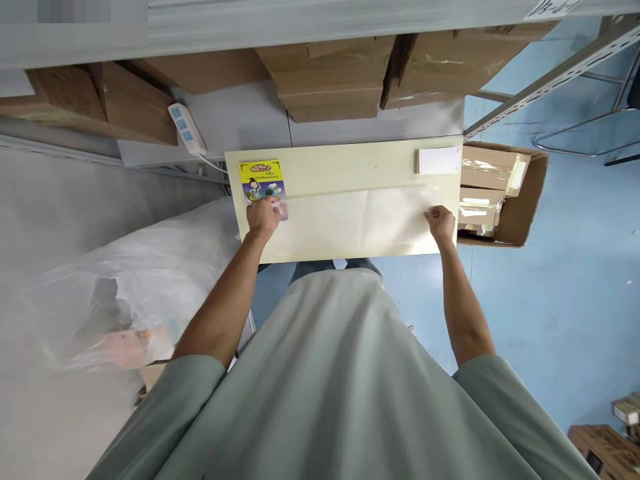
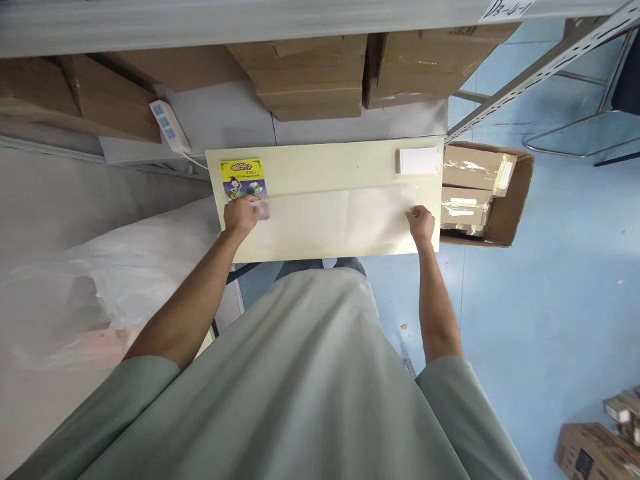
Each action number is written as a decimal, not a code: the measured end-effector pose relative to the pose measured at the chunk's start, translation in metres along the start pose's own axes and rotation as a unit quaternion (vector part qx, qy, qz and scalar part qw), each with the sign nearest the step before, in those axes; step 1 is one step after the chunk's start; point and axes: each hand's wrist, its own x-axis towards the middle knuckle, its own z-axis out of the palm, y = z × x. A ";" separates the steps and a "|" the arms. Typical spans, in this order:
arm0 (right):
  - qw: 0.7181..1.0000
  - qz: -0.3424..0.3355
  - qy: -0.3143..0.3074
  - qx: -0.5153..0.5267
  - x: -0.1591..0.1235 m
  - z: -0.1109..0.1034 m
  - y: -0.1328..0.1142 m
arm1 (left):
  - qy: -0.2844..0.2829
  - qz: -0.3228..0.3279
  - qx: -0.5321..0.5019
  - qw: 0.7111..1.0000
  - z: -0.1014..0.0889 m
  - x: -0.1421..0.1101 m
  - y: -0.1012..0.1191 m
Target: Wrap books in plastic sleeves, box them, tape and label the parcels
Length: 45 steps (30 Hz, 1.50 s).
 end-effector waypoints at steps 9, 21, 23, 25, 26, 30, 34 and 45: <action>0.973 -0.190 0.031 -0.129 -0.047 0.055 -0.042 | 0.078 0.178 -0.091 0.977 0.069 -0.057 0.037; 0.898 -0.364 -0.188 -0.162 -0.090 0.152 -0.090 | -0.024 0.199 -0.080 0.976 0.143 -0.089 0.044; 0.899 -0.356 -0.169 -0.189 -0.082 0.133 -0.068 | -0.024 0.199 -0.077 0.977 0.137 -0.082 0.028; 0.905 -0.331 -0.144 -0.224 -0.075 0.110 -0.044 | -0.023 0.202 -0.077 0.976 0.133 -0.077 0.014; 0.909 -0.313 -0.132 -0.241 -0.072 0.099 -0.032 | -0.023 0.205 -0.078 0.975 0.131 -0.075 0.008; 0.921 -0.254 -0.092 -0.280 -0.067 0.068 0.003 | -0.018 0.213 -0.090 0.973 0.134 -0.070 -0.001; 0.930 -0.235 -0.079 -0.273 -0.067 0.066 0.009 | -0.006 0.217 -0.120 0.969 0.134 -0.069 0.003; 0.882 -0.387 -0.200 -0.182 -0.113 0.149 -0.119 | 0.135 0.052 -0.185 0.972 0.078 -0.028 -0.058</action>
